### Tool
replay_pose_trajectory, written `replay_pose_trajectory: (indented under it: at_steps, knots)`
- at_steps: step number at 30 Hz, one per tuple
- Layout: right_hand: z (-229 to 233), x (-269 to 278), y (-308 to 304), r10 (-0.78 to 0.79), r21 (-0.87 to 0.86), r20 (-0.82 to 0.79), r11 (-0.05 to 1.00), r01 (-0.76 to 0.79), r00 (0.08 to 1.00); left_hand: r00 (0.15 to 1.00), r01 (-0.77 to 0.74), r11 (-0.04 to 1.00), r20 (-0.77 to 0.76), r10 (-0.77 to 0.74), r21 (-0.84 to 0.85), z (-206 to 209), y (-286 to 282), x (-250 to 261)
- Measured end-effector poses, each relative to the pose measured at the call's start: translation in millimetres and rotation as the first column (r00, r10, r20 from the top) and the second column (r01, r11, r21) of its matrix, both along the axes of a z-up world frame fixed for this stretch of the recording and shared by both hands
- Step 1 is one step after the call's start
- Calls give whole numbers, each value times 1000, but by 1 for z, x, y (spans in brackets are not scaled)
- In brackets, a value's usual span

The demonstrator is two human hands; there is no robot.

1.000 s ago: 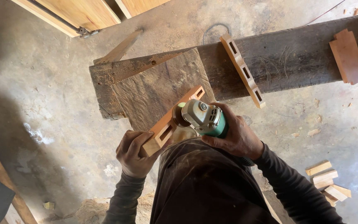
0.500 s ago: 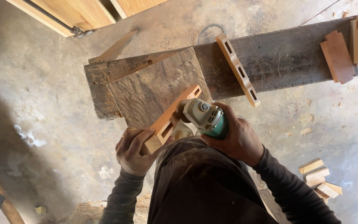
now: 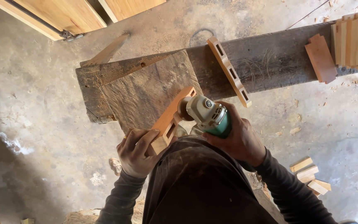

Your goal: Using a handheld angle grinder with a sanding disc to smooth and shape wooden furniture parts.

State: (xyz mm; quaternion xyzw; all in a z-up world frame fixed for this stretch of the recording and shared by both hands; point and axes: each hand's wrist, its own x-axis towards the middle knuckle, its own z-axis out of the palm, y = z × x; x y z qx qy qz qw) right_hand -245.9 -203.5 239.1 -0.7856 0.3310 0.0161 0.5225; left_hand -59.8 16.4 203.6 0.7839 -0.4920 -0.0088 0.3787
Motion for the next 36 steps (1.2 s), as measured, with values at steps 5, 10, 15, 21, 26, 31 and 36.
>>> replay_pose_trajectory:
  at_steps: [5, 10, 15, 21, 26, 31, 36]
  knots:
    - [-5, 1, -1, 0, 39, -3, 999, 0, 1000, 1000, 1, 1000, -12, -1, 25, 5, -2, 1]
    - [-12, 1, 1, 3, 88, 49, 996, -8, 999, 1000, 6, 999, -30, -5, 33, 4, -2, 4]
    - [-11, 4, 3, -6, 78, 37, 997, 3, 999, 1000, 14, 999, -25, -13, 41, 4, -1, 6]
    - [-18, 3, 4, 2, 60, 24, 998, -3, 1000, 1000, 10, 999, -23, -9, 44, 6, -2, 6]
    - [-13, 4, 7, -8, 47, -12, 999, 8, 1000, 1000, 19, 999, -17, -19, 47, 2, 0, 10]
    - [-5, 3, 11, 15, -211, -51, 977, -25, 999, 998, 42, 998, -53, -40, 43, 1, 4, 15]
    - [-10, 0, 8, -23, -161, 26, 987, 26, 999, 998, 21, 998, -59, -17, 56, 2, 1, 13]
